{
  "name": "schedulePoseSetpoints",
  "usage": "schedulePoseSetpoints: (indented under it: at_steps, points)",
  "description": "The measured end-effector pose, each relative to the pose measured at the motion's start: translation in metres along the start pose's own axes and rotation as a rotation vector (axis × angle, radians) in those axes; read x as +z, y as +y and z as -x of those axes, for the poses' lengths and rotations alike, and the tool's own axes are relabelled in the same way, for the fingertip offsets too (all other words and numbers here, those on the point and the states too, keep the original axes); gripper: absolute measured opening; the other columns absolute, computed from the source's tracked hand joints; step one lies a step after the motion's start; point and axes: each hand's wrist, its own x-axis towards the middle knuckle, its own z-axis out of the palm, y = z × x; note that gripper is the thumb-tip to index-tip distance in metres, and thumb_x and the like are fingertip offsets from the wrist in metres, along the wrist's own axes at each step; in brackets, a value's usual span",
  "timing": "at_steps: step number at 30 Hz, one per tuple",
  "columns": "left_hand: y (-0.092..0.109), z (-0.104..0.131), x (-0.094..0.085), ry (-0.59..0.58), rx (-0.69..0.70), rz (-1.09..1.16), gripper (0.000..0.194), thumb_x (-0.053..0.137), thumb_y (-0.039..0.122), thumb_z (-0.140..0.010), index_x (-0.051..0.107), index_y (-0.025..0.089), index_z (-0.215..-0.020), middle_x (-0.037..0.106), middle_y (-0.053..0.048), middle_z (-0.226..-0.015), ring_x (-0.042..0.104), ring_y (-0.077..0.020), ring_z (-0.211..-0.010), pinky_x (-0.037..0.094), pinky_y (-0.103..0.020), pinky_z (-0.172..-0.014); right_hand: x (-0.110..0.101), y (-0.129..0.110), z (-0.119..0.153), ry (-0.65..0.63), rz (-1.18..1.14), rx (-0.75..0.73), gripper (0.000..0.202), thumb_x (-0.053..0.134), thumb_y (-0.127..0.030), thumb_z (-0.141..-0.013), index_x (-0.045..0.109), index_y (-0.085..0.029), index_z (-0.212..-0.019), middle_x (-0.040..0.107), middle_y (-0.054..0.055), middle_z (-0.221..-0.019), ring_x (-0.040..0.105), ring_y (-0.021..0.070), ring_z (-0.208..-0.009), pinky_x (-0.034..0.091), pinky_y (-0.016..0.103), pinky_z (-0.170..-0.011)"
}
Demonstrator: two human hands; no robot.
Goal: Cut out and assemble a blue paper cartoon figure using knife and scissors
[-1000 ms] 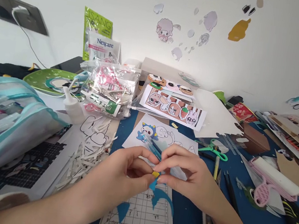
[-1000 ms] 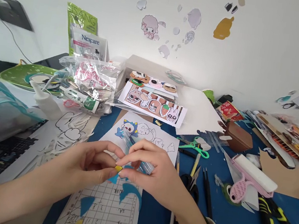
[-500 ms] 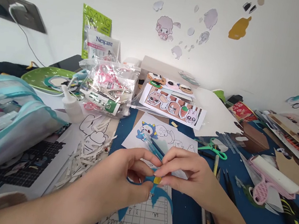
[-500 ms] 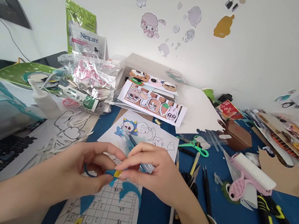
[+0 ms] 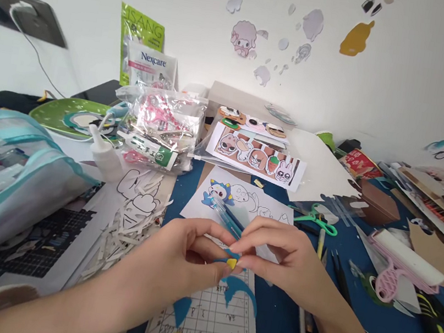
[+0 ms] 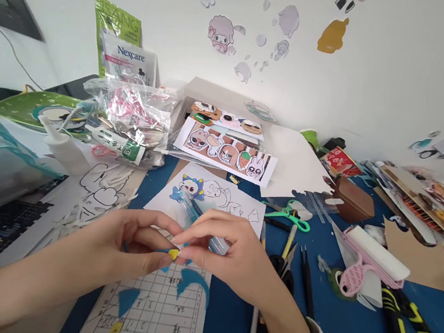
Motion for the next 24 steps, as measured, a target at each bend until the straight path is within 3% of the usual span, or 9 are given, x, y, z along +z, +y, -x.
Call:
schedulePoseSetpoints:
  at_steps: [4, 12, 17, 24]
  points:
    - [-0.0013, -0.001, -0.0015, 0.006, -0.019, -0.002, 0.031, 0.074, 0.033, -0.069, 0.065, 0.019, -0.094, 0.074, 0.0, -0.072, 0.045, -0.0102, -0.053, 0.027, -0.024, -0.05, 0.0007, -0.0005, -0.0006, 0.011, -0.012, 0.028, 0.013, 0.068, -0.011, -0.083, 0.076, -0.022, -0.083, 0.069, 0.002, -0.077, 0.064, 0.0121, -0.068, 0.053, 0.024, -0.064]
    - [-0.0019, -0.0028, -0.001, 0.028, -0.059, 0.053, 0.036, 0.08, 0.031, -0.06, 0.067, 0.019, -0.092, 0.074, 0.001, -0.072, 0.046, -0.0104, -0.054, 0.027, -0.024, -0.051, 0.0016, 0.0003, 0.0006, -0.02, -0.089, 0.075, 0.011, 0.065, -0.016, -0.087, 0.075, -0.021, -0.085, 0.07, 0.003, -0.078, 0.067, 0.0123, -0.064, 0.055, 0.026, -0.064]
    - [0.0045, -0.0008, -0.0019, -0.028, -0.078, 0.13, 0.032, 0.083, 0.022, -0.059, 0.068, 0.019, -0.087, 0.075, 0.002, -0.069, 0.054, -0.0118, -0.06, 0.035, -0.024, -0.058, 0.0021, -0.0004, 0.0002, -0.004, -0.069, -0.005, 0.018, 0.065, -0.011, -0.086, 0.076, -0.024, -0.093, 0.072, 0.002, -0.074, 0.067, 0.0132, -0.07, 0.053, 0.025, -0.065]
    - [0.0044, -0.0009, -0.0034, -0.013, -0.097, 0.114, 0.034, 0.085, 0.027, -0.059, 0.068, 0.021, -0.087, 0.074, 0.003, -0.068, 0.063, -0.017, -0.071, 0.042, -0.027, -0.067, 0.0028, -0.0014, -0.0006, 0.002, -0.011, -0.047, 0.013, 0.066, -0.014, -0.086, 0.077, -0.022, -0.087, 0.074, 0.002, -0.074, 0.067, 0.0136, -0.065, 0.054, 0.026, -0.061]
